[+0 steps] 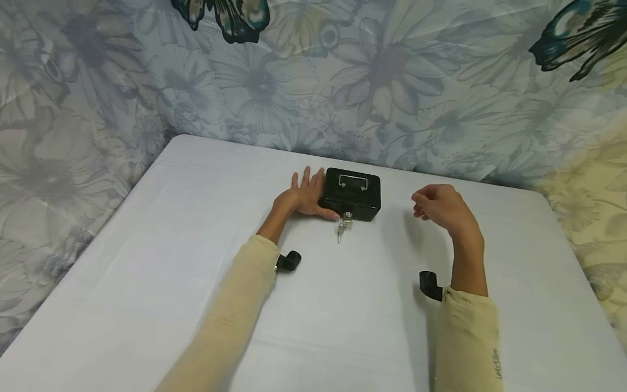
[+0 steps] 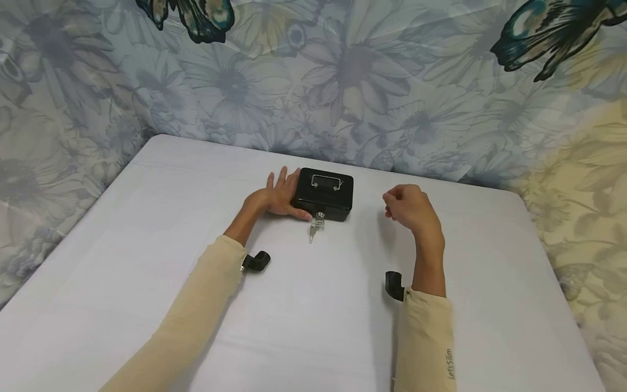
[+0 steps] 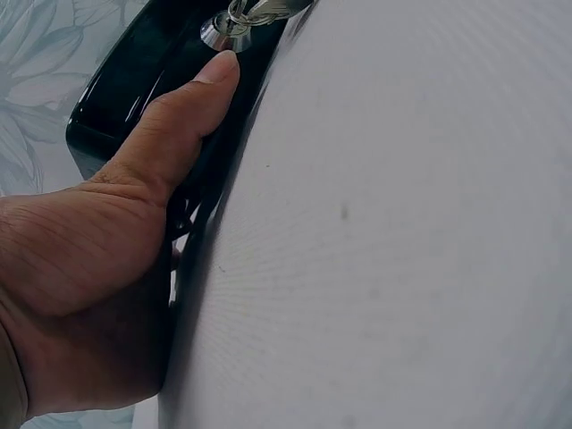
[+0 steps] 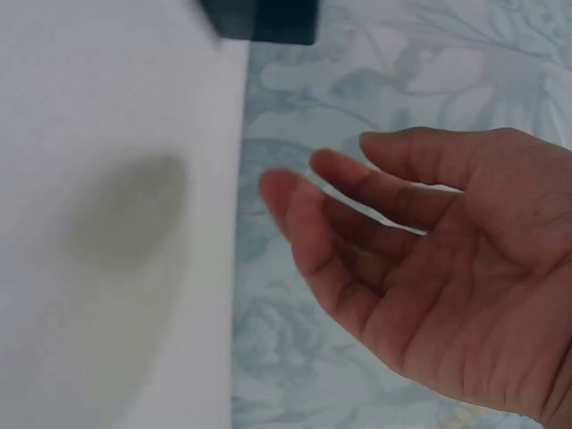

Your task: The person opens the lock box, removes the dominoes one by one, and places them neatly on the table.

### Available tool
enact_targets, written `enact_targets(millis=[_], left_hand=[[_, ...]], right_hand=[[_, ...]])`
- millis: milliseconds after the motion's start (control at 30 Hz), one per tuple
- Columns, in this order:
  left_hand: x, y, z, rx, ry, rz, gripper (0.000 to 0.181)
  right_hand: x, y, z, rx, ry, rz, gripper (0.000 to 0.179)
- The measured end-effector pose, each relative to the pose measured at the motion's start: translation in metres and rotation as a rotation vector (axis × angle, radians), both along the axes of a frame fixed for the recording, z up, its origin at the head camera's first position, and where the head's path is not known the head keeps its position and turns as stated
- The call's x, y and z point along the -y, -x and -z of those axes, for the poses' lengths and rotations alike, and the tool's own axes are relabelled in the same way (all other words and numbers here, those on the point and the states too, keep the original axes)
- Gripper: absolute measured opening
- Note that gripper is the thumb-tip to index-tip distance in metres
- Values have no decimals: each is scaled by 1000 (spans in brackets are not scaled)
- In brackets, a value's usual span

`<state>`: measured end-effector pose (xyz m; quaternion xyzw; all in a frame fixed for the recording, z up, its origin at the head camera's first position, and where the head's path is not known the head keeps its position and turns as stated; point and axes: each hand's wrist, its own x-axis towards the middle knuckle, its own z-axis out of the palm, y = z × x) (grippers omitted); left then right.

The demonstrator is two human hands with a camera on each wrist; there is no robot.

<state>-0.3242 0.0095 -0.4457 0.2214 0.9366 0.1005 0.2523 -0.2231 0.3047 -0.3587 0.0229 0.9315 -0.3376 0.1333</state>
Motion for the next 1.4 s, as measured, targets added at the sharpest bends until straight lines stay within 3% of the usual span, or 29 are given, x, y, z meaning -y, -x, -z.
enact_targets(millis=[133, 333, 567, 867, 1000, 1200, 1400], left_hand=[[4, -2, 0, -14, -18, 6, 128], [0, -1, 2, -7, -17, 7, 134], [9, -8, -8, -2, -108, 26, 132], [20, -6, -8, -16, -153, 76, 131], [21, -7, -9, -17, -151, 92, 129], [17, -7, -8, -13, -146, 97, 125], [19, -8, -9, -16, -128, 62, 127]], right_hand=[[1, 5, 8, -30, -104, 23, 47], [3, 9, 11, -29, -126, 36, 46], [3, 13, 15, -51, -140, -10, 46], [10, 15, 19, -102, -99, -93, 50], [15, 16, 20, -100, -81, -155, 60], [24, 15, 24, -90, -54, -256, 88], [39, 22, 34, -112, -4, -307, 103]])
